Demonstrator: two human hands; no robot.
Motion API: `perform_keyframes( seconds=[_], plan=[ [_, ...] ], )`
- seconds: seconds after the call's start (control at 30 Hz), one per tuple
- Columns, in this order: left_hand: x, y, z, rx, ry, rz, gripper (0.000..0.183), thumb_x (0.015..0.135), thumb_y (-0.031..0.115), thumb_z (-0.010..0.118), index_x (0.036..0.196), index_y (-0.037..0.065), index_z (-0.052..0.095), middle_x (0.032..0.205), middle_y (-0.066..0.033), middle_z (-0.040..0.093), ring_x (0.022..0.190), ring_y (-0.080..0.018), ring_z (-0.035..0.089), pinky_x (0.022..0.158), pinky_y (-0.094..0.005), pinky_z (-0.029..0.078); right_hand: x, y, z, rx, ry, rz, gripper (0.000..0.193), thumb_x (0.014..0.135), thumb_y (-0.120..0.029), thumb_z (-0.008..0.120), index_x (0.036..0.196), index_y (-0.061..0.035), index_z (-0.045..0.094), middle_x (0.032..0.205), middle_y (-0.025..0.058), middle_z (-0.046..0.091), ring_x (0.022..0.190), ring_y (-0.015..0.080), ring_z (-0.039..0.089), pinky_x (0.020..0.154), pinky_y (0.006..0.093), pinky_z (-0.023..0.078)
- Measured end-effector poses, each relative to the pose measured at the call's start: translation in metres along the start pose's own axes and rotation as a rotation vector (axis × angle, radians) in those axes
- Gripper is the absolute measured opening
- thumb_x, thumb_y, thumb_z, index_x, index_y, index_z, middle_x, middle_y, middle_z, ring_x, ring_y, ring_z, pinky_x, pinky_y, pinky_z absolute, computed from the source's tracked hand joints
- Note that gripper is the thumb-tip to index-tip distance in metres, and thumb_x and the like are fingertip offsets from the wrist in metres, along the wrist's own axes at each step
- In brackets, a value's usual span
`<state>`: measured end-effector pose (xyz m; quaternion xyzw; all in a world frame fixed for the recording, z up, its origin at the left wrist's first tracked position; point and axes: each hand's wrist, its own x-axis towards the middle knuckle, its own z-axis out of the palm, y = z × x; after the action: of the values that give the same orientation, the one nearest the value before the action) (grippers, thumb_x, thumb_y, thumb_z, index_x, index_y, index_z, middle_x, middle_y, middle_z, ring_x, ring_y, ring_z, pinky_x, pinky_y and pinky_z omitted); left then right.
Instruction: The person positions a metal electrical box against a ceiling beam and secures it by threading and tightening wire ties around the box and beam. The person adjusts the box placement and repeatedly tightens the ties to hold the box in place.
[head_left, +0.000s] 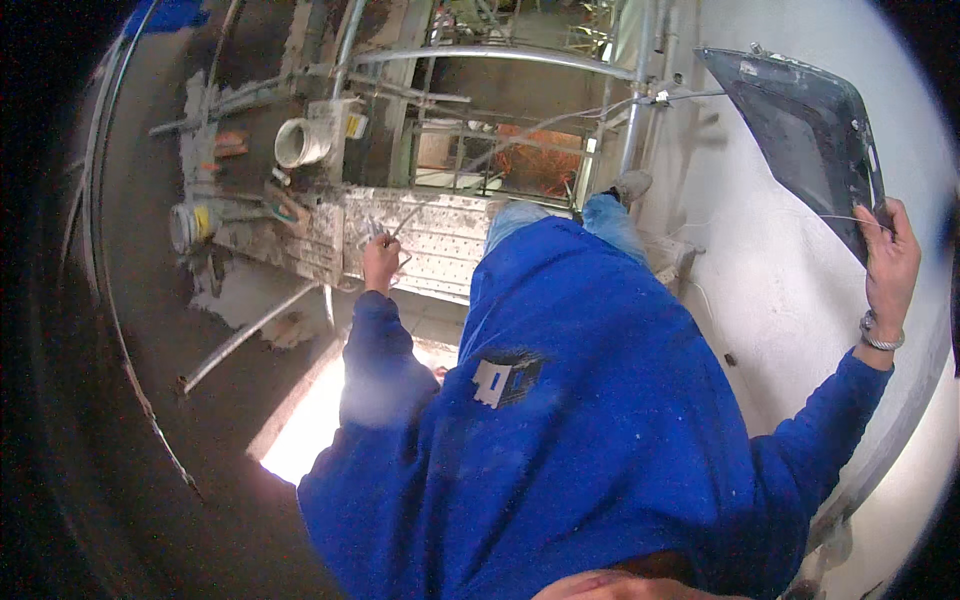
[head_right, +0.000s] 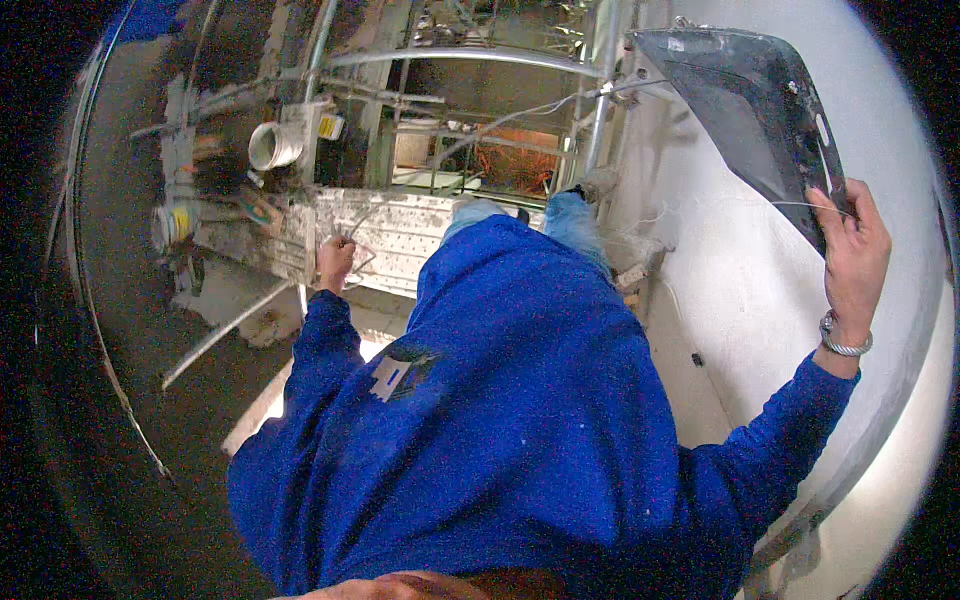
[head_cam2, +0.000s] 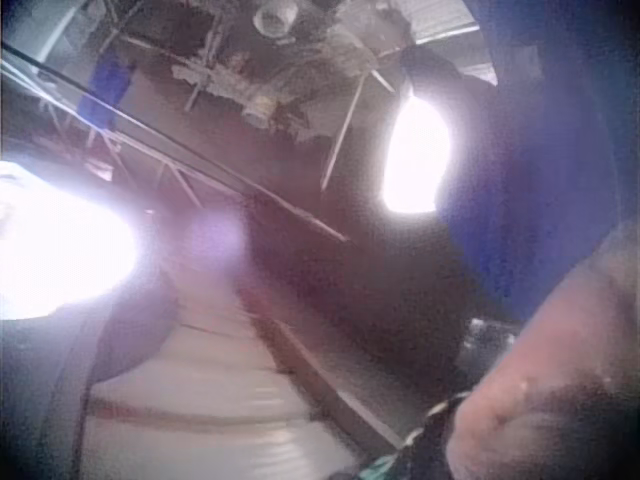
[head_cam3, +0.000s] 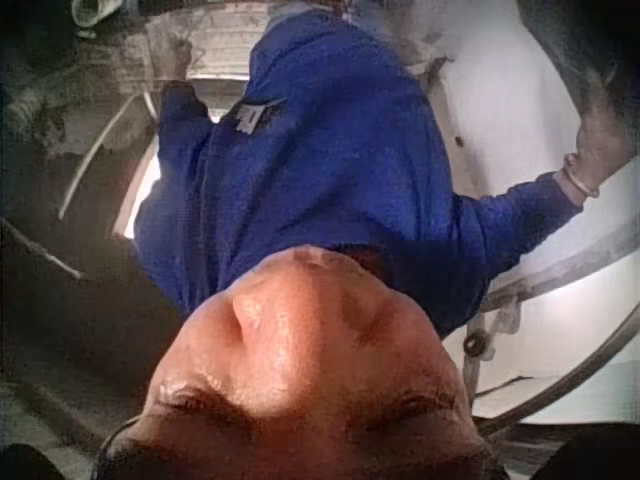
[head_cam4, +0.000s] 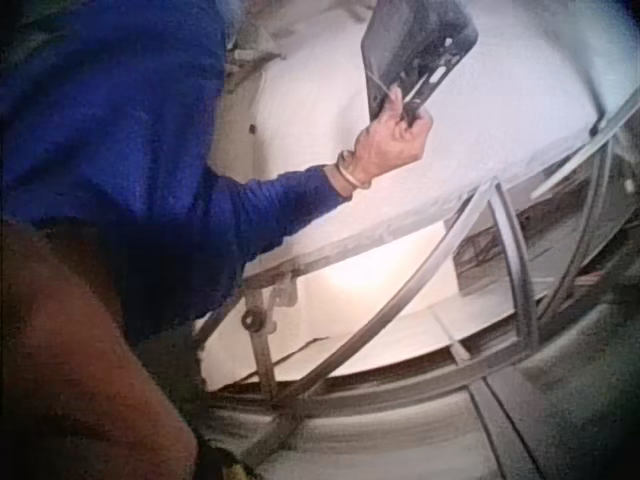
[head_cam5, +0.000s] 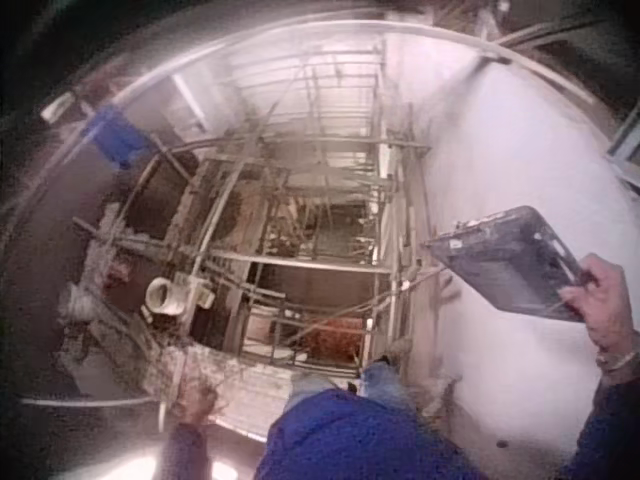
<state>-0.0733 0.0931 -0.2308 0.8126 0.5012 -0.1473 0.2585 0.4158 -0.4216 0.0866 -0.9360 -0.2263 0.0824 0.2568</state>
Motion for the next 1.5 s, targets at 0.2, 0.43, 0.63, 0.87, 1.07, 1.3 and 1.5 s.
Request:
perform_keyframes(
  seconds=[0.2, 0.43, 0.63, 0.87, 1.07, 1.3, 1.5],
  plan=[
    [-0.033, -0.123, 0.041, 0.169, 0.040, -0.324, 0.027, 0.076, 0.022, 0.059, 0.093, 0.006, 0.071, 0.093, -0.0221, 0.068, 0.091, -0.0419, 0.065, 0.080, -0.0467, 0.052, 0.016, -0.036, 0.009, 0.121, -0.080, -0.136, 0.014, 0.093, -0.013, 0.065, 0.100, -0.0024, 0.061, 0.079, -0.0056, 0.053, 0.066, 0.0013, 0.040, 0.057, 0.0172, 0.031],
    [-0.065, -0.182, 0.099, 0.515, -0.056, -0.146, 0.026, 0.080, 0.028, 0.061, 0.093, 0.008, 0.072, 0.093, -0.0151, 0.070, 0.085, -0.0332, 0.068, 0.076, -0.0450, 0.054, 0.014, -0.072, 0.006, 0.043, -0.133, -0.163, 0.014, 0.093, -0.013, 0.065, 0.101, -0.0025, 0.060, 0.080, -0.0054, 0.055, 0.069, 0.0017, 0.044, 0.060, 0.0173, 0.035],
    [-0.067, -0.201, 0.156, 0.437, -0.434, -0.004, 0.030, 0.075, 0.036, 0.067, 0.087, 0.008, 0.071, 0.083, -0.0139, 0.071, 0.072, -0.0295, 0.070, 0.066, -0.0440, 0.054, 0.008, -0.095, 0.015, 0.053, -0.118, -0.224, 0.013, 0.092, -0.012, 0.066, 0.099, -0.0024, 0.061, 0.079, -0.0048, 0.054, 0.068, 0.0036, 0.043, 0.059, 0.0191, 0.035],
    [-0.015, -0.046, 0.156, 0.045, -0.369, -0.154, 0.077, 0.073, 0.030, 0.071, 0.139, 0.002, 0.042, 0.126, -0.0330, 0.054, 0.120, -0.0390, 0.053, 0.100, -0.0438, 0.044, 0.004, -0.109, 0.003, 0.041, -0.037, -0.158, 0.020, 0.086, -0.017, 0.073, 0.087, -0.0006, 0.061, 0.073, -0.0031, 0.053, 0.069, 0.0048, 0.045, 0.060, 0.0207, 0.038],
    [0.055, 0.260, 0.000, -0.656, -0.242, 0.622, 0.059, 0.087, 0.019, 0.067, 0.139, 0.004, 0.045, 0.123, -0.0164, 0.060, 0.111, -0.0245, 0.060, 0.096, -0.0345, 0.046, -0.005, -0.094, -0.013, -0.060, 0.039, -0.080, 0.024, 0.085, -0.022, 0.073, 0.082, -0.0021, 0.061, 0.068, -0.0003, 0.056, 0.064, 0.0055, 0.048, 0.056, 0.0243, 0.040],
    [-0.080, 0.555, -0.115, -0.737, -0.206, 1.654, 0.080, 0.075, 0.031, 0.082, 0.141, 0.008, 0.043, 0.125, -0.0173, 0.058, 0.117, -0.0301, 0.056, 0.099, -0.0414, 0.047, -0.021, -0.052, -0.029, -0.074, 0.167, 0.016, 0.035, 0.079, -0.035, 0.074, 0.085, -0.0019, 0.065, 0.065, 0.0121, 0.060, 0.058, 0.0183, 0.055, 0.059, 0.0328, 0.046],
    [-0.143, 0.652, -0.108, -0.466, -0.544, 1.598, 0.065, 0.069, 0.021, 0.086, 0.123, 0.004, 0.054, 0.093, -0.0129, 0.071, 0.090, -0.0213, 0.069, 0.079, -0.0339, 0.054, -0.043, -0.027, -0.064, -0.067, 0.209, 0.115, 0.035, 0.076, -0.036, 0.077, 0.081, -0.0045, 0.064, 0.062, 0.0109, 0.058, 0.056, 0.0213, 0.055, 0.056, 0.0359, 0.042]
  ],
)
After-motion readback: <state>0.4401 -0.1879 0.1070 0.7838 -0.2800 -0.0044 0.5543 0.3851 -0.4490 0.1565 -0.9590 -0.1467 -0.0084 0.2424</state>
